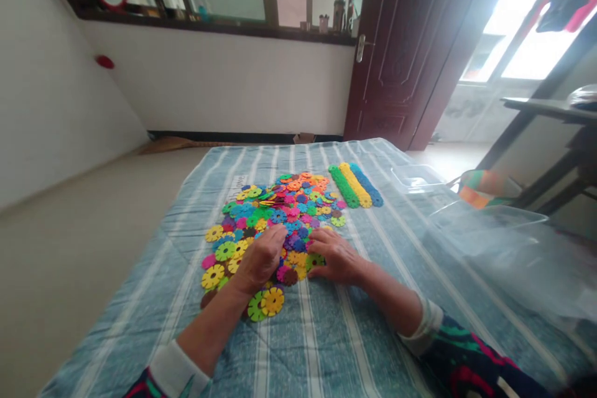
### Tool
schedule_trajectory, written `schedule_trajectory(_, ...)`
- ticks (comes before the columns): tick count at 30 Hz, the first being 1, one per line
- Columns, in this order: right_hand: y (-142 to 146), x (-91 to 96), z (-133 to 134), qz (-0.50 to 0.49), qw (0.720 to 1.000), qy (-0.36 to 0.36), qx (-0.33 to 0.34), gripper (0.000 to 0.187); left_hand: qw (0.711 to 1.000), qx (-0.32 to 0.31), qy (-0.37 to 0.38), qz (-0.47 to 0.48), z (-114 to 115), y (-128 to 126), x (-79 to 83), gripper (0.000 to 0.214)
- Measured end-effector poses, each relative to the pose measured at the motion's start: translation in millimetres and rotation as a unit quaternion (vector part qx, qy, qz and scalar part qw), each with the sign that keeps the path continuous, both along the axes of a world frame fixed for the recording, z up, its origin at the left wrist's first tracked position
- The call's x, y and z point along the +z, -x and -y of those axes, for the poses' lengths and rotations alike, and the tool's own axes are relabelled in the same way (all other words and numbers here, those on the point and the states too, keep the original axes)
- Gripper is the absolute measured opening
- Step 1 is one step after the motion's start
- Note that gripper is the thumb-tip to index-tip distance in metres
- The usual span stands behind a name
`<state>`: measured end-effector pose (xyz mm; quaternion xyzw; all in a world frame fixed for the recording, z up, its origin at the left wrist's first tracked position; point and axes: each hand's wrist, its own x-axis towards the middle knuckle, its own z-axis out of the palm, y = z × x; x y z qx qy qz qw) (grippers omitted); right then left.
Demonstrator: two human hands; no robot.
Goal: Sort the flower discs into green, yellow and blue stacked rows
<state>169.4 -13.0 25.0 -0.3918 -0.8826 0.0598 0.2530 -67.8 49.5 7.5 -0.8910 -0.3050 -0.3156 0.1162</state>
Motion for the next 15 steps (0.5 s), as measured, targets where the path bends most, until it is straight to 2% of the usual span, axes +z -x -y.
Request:
schedule_trajectory(8,7.0,-7.3,-2.8,-0.014,1.000,-0.025,-0.006,0.034,0.999,0.004,-0.043,-0.025,0.0,2.7,0.9,0.039)
schedule_trajectory(15,7.8,-5.2,-4.7,0.013,0.999,-0.030,-0.003,0.034,0.998,0.003,-0.063,-0.031,-2.0,4.5,0.5,0.036)
